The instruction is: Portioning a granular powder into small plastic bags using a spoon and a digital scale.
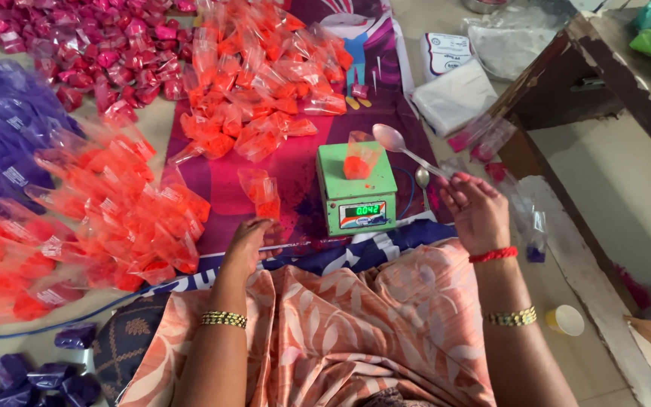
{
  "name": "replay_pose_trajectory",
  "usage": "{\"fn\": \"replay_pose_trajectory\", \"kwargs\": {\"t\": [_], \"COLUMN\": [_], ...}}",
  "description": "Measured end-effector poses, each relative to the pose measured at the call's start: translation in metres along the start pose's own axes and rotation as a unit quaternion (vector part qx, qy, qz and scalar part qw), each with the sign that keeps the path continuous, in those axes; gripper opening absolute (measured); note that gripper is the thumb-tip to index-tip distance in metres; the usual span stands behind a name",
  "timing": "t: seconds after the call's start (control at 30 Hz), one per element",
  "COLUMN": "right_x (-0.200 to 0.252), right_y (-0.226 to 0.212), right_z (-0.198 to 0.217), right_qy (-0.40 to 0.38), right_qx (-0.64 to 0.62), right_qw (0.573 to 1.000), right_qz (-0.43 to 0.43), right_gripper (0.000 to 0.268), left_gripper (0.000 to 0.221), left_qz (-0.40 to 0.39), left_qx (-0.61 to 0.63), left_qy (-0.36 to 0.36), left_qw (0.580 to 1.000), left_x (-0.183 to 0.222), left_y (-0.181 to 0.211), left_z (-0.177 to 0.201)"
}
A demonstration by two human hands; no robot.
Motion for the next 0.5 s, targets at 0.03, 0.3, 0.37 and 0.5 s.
{"fn": "replay_pose_trajectory", "kwargs": {"t": [0.03, 0.3, 0.37, 0.5], "right_x": [-0.006, -0.026, -0.016, -0.013], "right_y": [0.000, -0.079, -0.088, -0.066], "right_z": [0.000, -0.014, -0.025, -0.049], "right_qy": [0.002, 0.047, 0.044, -0.009], "right_qx": [0.001, 0.021, -0.003, -0.055], "right_qw": [1.000, 0.955, 0.952, 0.965], "right_qz": [-0.001, 0.291, 0.303, 0.258], "right_gripper": [0.006, 0.008, 0.008, 0.010], "left_gripper": [0.024, 0.031, 0.034, 0.039], "left_qz": [0.002, -0.242, -0.168, -0.101], "left_qx": [0.000, -0.424, -0.362, -0.266], "left_qy": [-0.001, 0.229, 0.205, 0.177], "left_qw": [1.000, 0.842, 0.894, 0.942], "left_x": [-0.004, -0.064, -0.033, -0.031], "left_y": [-0.005, -0.017, 0.003, -0.002], "left_z": [0.003, 0.037, 0.021, 0.017]}}
Point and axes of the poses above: each hand's wrist, its own x-axis away from the middle knuckle, its own z-axis out of the back of the hand, y = z × x, the point moved 8 cm from there along -x, towards the middle knuckle, and after that the axes turned 7 degrees about -x, right-handed, at the moved point
